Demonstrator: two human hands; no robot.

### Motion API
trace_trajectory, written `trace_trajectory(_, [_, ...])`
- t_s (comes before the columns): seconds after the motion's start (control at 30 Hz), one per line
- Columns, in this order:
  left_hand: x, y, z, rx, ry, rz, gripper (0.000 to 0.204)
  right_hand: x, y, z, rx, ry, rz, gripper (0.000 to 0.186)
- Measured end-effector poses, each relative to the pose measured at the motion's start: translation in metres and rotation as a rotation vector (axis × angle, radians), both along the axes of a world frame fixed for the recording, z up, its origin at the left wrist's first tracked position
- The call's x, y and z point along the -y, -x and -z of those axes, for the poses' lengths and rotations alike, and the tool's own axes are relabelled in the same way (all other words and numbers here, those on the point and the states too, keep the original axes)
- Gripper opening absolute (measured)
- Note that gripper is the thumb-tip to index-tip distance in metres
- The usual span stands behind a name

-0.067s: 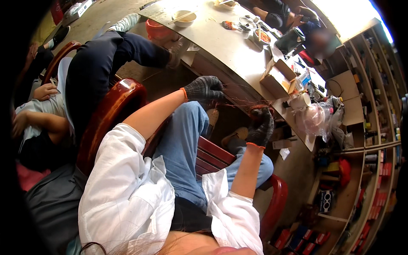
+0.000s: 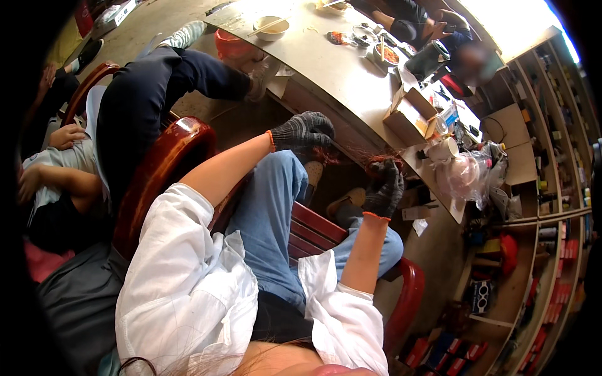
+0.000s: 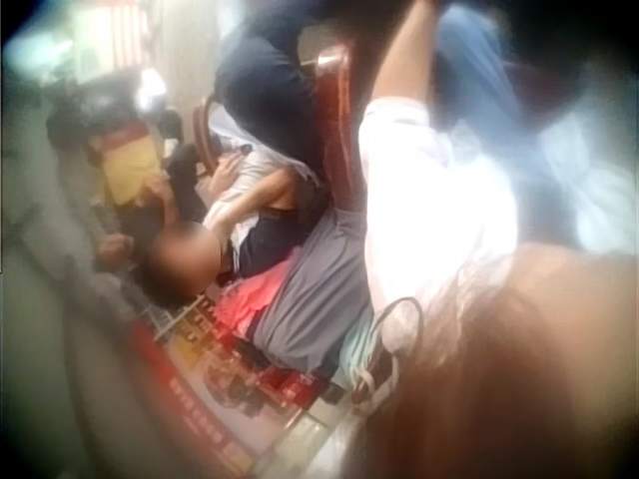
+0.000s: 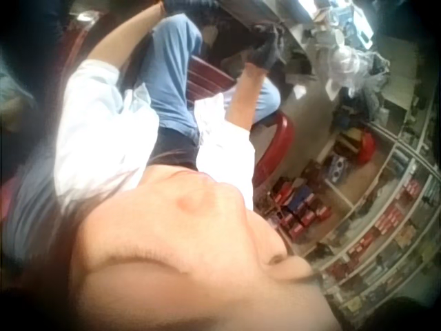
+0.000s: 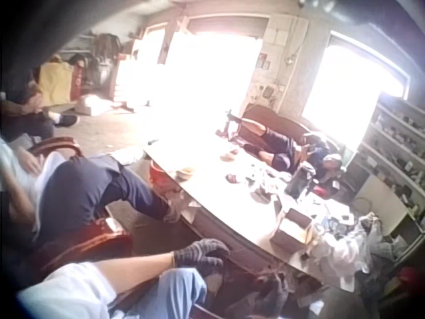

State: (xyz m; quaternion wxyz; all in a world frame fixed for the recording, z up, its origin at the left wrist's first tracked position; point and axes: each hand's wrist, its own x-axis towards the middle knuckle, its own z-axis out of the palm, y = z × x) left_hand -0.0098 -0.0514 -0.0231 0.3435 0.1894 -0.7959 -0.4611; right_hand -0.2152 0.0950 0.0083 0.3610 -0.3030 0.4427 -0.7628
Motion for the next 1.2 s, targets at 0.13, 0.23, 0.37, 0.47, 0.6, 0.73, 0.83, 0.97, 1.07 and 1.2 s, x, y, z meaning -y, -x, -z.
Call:
trace_trajectory(0.13, [-0.020, 0.014, -0.013, -0.089, 0.293, -0.427, 0.030, 0.001, -0.006, -0.001, 0.103, -0.032, -0.020, 0.008])
trace_trajectory(0.23, [-0.031, 0.024, -0.020, -0.162, 0.207, -0.259, 0.031, 0.002, -0.021, -0.006, 0.072, -0.079, -0.067, 0.009])
trace_trajectory(0.37, [-0.050, 0.030, -0.013, -0.235, -0.374, 0.031, 0.015, 0.010, -0.031, 0.006, -0.159, -0.126, -0.095, 0.008])
trace_trajectory(0.47, [-0.042, 0.028, -0.012, -0.349, -0.521, -0.004, 0.011, 0.010, -0.036, 0.012, -0.192, -0.145, -0.063, 0.010])
trace_trajectory(0.6, [-0.022, 0.015, -0.007, -0.411, -0.676, -0.125, 0.012, 0.006, -0.036, 0.017, -0.145, -0.124, -0.108, 0.013])
trace_trajectory(0.73, [-0.028, 0.012, -0.013, -0.339, -0.788, 0.111, 0.016, 0.002, -0.040, 0.012, -0.298, -0.189, -0.069, 0.014])
trace_trajectory(0.83, [-0.034, 0.021, -0.010, -0.353, -0.677, 0.166, 0.021, 0.004, -0.051, 0.007, -0.435, -0.205, -0.083, 0.016])
trace_trajectory(0.97, [-0.042, 0.020, -0.027, -0.322, -0.684, 0.147, 0.019, 0.002, -0.058, 0.010, -0.727, -0.195, -0.085, 0.016])
trace_trajectory(1.07, [-0.040, 0.019, -0.019, -0.358, -0.605, 0.124, 0.016, 0.002, -0.061, 0.016, -0.844, -0.167, -0.096, 0.019])
trace_trajectory(1.2, [-0.036, 0.022, -0.005, -0.393, -0.724, -0.058, 0.014, 0.001, -0.062, 0.021, -0.996, -0.193, -0.050, 0.019])
